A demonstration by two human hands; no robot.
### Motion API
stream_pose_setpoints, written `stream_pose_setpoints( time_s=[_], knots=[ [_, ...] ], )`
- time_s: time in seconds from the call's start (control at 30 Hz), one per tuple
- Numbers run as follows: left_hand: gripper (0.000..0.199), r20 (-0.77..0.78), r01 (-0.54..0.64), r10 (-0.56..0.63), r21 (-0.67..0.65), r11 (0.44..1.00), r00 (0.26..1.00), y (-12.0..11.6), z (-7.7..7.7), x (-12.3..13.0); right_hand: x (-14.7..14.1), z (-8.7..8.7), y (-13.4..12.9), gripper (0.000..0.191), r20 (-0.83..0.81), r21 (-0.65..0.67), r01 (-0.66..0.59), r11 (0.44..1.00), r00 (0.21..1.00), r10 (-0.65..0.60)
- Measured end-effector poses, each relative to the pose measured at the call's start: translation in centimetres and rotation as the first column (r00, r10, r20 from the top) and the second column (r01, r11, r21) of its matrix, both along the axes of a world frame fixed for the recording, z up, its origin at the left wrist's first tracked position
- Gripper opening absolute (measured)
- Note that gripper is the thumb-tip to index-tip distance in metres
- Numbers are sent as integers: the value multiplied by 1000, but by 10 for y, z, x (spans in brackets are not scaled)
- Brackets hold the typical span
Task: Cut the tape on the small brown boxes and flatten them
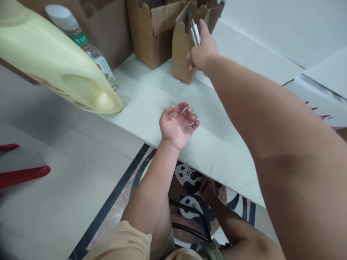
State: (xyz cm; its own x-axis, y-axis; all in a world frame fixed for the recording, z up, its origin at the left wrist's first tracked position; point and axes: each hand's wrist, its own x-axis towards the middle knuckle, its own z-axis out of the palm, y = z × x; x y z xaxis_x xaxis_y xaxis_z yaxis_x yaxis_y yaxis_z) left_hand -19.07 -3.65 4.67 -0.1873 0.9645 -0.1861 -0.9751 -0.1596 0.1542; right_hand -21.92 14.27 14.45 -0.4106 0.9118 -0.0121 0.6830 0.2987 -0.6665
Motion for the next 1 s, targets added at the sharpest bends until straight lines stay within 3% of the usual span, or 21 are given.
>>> stream_pose_setpoints(
  time_s=[0.1, 0.3, 0.47, 0.57, 0.63, 0.7, 0.77, 0.8, 0.87, 0.9, 1.0],
  knots=[
    [26, -13, -3, 3, -16, 1000, 1000, 4, 0, 4, -7, 4, 8, 78, 91, -40, 9, 999, 996, -5],
    [20, 7, -2, 2, 41, 999, 1000, 13, 1, 8, -2, -6, 8, 65, 64, -44, -22, 999, 998, 25],
    [21, -37, -4, 5, 12, 1000, 999, 16, 1, 11, 24, -15, -1, 42, -123, -108, -65, 992, 991, 52],
    [21, -98, -104, 94, -105, 989, 991, 21, -3, 14, 53, -23, -14, 39, -236, -105, -22, 994, 972, -3],
    [16, -210, -286, 229, -303, 909, 951, 24, -7, 14, 82, -30, -28, 37, -280, -93, 19, 996, 959, -44],
    [7, -382, -491, 336, -453, 744, 861, 24, -11, 14, 120, -36, -45, 28, -326, -81, 90, 993, 939, -111],
    [4, -532, -649, 403, -438, 622, 745, 22, -13, 13, 165, -41, -65, 19, -379, -41, 219, 975, 899, -218],
    [6, -578, -701, 437, -379, 605, 689, 20, -12, 13, 190, -43, -76, 19, -413, 12, 260, 966, 881, -232],
    [7, -614, -732, 487, -231, 641, 621, 16, -11, 14, 238, -46, -99, 21, -462, 53, 342, 938, 841, -280],
    [7, -615, -706, 491, -157, 690, 617, 15, -10, 17, 260, -47, -112, 18, -496, 64, 402, 913, 807, -321],
    [4, -597, -493, 414, 36, 869, 687, 15, -9, 31, 313, -55, -147, 9, -540, 167, 631, 758, 701, -465]
  ],
)
